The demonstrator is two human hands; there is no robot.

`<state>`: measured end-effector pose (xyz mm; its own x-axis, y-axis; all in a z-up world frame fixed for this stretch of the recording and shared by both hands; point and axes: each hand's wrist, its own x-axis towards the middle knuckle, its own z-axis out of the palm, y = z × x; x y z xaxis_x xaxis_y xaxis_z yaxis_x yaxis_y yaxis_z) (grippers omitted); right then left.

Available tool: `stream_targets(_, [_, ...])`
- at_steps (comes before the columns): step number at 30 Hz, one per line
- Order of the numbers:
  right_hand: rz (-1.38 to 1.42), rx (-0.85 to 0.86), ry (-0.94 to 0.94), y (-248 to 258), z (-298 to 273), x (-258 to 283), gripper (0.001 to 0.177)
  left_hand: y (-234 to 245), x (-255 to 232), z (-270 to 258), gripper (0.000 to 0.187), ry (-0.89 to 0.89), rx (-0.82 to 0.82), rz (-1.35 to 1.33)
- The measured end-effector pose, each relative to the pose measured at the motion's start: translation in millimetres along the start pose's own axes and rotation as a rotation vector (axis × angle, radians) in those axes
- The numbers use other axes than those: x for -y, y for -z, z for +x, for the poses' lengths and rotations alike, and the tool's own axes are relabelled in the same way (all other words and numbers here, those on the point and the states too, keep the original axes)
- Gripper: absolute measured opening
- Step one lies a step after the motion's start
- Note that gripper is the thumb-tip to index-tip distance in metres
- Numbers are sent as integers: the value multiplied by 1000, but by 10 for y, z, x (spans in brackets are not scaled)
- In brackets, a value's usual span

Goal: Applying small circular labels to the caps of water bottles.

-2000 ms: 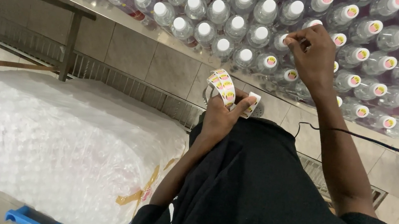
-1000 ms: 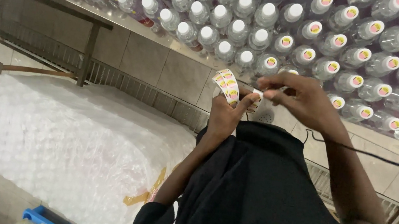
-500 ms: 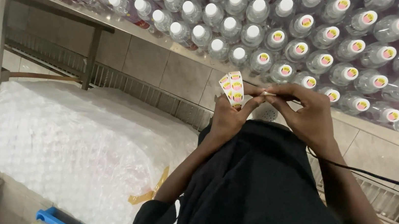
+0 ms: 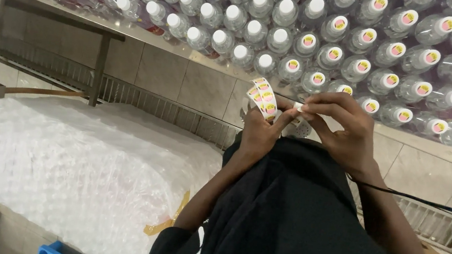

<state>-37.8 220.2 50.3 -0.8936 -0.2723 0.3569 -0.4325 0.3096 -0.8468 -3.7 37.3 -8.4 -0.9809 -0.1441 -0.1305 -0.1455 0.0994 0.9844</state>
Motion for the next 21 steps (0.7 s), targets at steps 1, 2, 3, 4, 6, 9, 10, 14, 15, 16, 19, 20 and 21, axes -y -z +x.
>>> stream_targets(1, [44, 4, 0, 8, -4, -11, 16, 0, 12, 1, 29, -15, -2, 4])
stream_targets(2, [45, 4, 0, 7, 5, 0, 16, -1, 18, -6, 29, -16, -3, 5])
stream_targets(3, [105, 13, -2, 8, 15, 13, 18, -2, 22, -13, 31, -20, -1, 23])
stream_targets(4, [163, 23, -4, 14, 27, 22, 21, -11, 26, -16, 33, -24, 1, 41])
stream_targets(6, [195, 23, -21, -16, 10, 15, 21, -29, -47, -2, 37, -21, 5, 21])
stream_targets(9, [240, -11, -68, -64, -49, -45, 22, -10, 11, 25, 37, -13, 38, 13])
stream_targets(10, [257, -42, -95, -82, -72, -75, 22, 6, 57, 34, 34, -6, 61, 26])
stream_targets(14, [225, -76, -84, -111, -73, -110, 28, 21, -196, 8, 43, -22, 121, -28])
stream_targets(15, [220, -81, -69, -123, -60, -86, 31, 6, -315, -13, 40, -3, 73, -74])
stream_targets(16, [215, -84, -53, -129, -43, -62, 34, -14, -435, -32, 40, 16, 23, -121])
stream_targets(19, [64, -95, 15, -134, -20, -16, 35, 60, -39, 49, 28, 3, 134, 17])
stream_targets(20, [64, -95, 14, -131, -26, -27, 35, 61, -43, 65, 28, 4, 135, 17])
stream_targets(21, [39, -109, 33, -127, -32, -41, 34, 59, -47, 81, 27, 8, 133, 12])
